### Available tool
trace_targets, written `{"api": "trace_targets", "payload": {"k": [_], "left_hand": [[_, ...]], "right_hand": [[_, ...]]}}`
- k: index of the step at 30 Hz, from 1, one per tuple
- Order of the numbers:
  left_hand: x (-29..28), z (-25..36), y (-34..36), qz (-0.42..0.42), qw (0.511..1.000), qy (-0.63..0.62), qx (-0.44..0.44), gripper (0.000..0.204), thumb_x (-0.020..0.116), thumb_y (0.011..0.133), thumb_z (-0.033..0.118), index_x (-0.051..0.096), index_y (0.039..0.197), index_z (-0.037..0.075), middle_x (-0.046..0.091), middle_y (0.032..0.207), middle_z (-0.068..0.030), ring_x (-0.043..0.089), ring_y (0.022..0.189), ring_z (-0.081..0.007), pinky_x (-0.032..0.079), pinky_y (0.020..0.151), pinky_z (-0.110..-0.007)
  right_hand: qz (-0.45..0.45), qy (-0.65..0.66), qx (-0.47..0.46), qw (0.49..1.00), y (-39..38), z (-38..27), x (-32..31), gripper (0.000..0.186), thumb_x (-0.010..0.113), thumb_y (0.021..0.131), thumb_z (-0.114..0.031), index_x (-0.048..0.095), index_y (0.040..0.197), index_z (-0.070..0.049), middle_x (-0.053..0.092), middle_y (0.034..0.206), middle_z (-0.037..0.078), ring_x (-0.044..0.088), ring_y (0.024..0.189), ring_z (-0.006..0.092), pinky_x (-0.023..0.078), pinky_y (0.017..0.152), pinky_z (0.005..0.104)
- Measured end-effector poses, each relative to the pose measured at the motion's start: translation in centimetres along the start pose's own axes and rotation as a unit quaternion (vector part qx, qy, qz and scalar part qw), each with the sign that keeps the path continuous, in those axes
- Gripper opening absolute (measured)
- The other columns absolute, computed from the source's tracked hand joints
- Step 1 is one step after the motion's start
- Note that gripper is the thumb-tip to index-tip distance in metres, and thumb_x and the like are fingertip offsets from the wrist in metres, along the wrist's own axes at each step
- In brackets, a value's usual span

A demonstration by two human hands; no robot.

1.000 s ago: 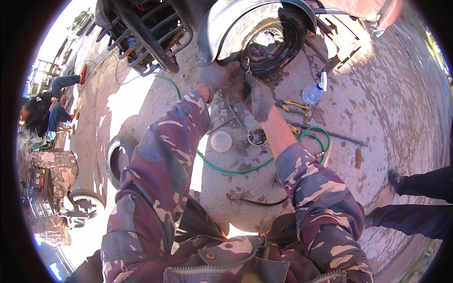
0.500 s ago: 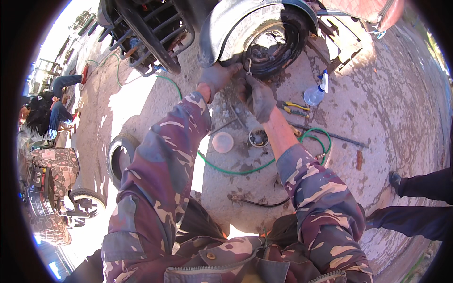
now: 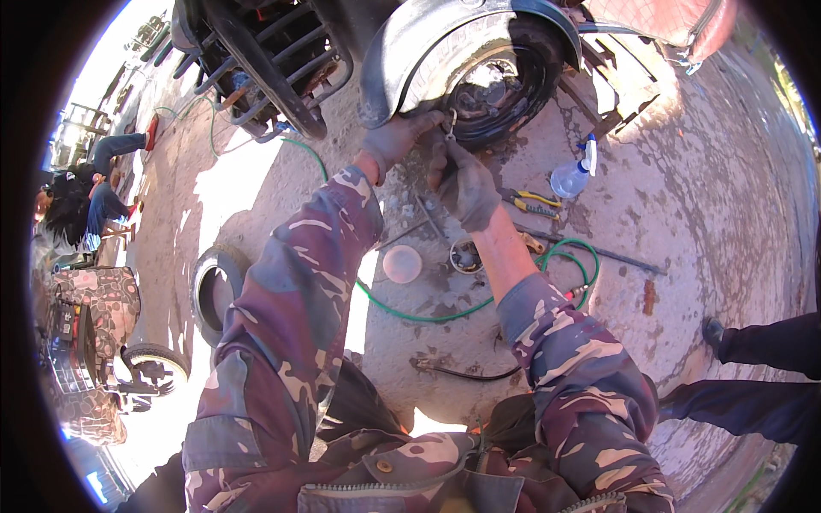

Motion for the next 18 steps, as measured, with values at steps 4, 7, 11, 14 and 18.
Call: {"api": "trace_targets", "payload": {"k": [4, 7, 11, 14, 18], "left_hand": [[0.0, 0.0, 0.1, -0.005, 1.0, -0.012, 0.002, 0.049, 0.079, 0.097, 0.033, 0.07, 0.135, 0.003, 0.074, 0.124, -0.0054, 0.065, 0.106, -0.0143, 0.051, 0.098, -0.033], [0.1, 0.0, 0.3, -0.014, 1.0, 0.0, 0.016, 0.05, 0.078, 0.098, 0.033, 0.068, 0.137, 0.004, 0.073, 0.126, -0.0058, 0.065, 0.107, -0.0143, 0.051, 0.098, -0.033], [-0.1, 0.0, 0.4, -0.005, 1.0, -0.008, 0.027, 0.044, 0.081, 0.094, 0.032, 0.073, 0.127, 0.005, 0.077, 0.115, -0.0055, 0.068, 0.097, -0.0148, 0.054, 0.09, -0.033], [-0.2, 0.4, 0.3, 0.01, 0.998, 0.002, 0.055, 0.042, 0.084, 0.091, 0.032, 0.075, 0.123, 0.006, 0.078, 0.11, -0.0052, 0.069, 0.092, -0.0146, 0.056, 0.086, -0.033], [-0.1, 0.5, 0.4, 0.007, 0.999, -0.011, 0.053, 0.045, 0.086, 0.09, 0.03, 0.074, 0.126, 0.006, 0.078, 0.113, -0.005, 0.068, 0.094, -0.0146, 0.055, 0.087, -0.033]], "right_hand": [[0.025, 0.015, -0.012, 1.0, -0.2, -0.2, 0.1, 0.018, 0.055, 0.112, -0.027, 0.064, 0.111, -0.012, 0.063, 0.084, -0.004, 0.059, 0.07, 0.0112, 0.052, 0.063, 0.0278], [0.026, -0.007, -0.02, 0.999, -0.2, -0.5, 0.4, 0.018, 0.055, 0.113, -0.027, 0.064, 0.112, -0.012, 0.063, 0.084, -0.004, 0.06, 0.071, 0.0107, 0.052, 0.063, 0.0281], [0.038, 0.0, -0.033, 0.999, 0.2, -0.8, 0.3, 0.026, 0.056, 0.112, -0.029, 0.068, 0.107, -0.007, 0.064, 0.08, -0.001, 0.058, 0.064, 0.0137, 0.047, 0.055, 0.0286], [0.076, -0.097, -0.07, 0.99, 0.4, -1.5, -0.4, 0.03, 0.057, 0.11, -0.031, 0.071, 0.108, -0.004, 0.069, 0.083, 0.002, 0.064, 0.07, 0.0138, 0.05, 0.059, 0.0294], [0.209, -0.38, -0.186, 0.882, -0.5, -4.7, -1.0, 0.037, 0.064, 0.104, -0.033, 0.075, 0.111, 0.001, 0.077, 0.09, 0.009, 0.074, 0.081, 0.0187, 0.058, 0.073, 0.0338]]}}
Point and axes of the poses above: each hand's wrist, its own y-axis towards the middle knuckle, its own x-axis out of the palm, z = x × y, the point moved 8 cm from there along y, towards the middle knuckle
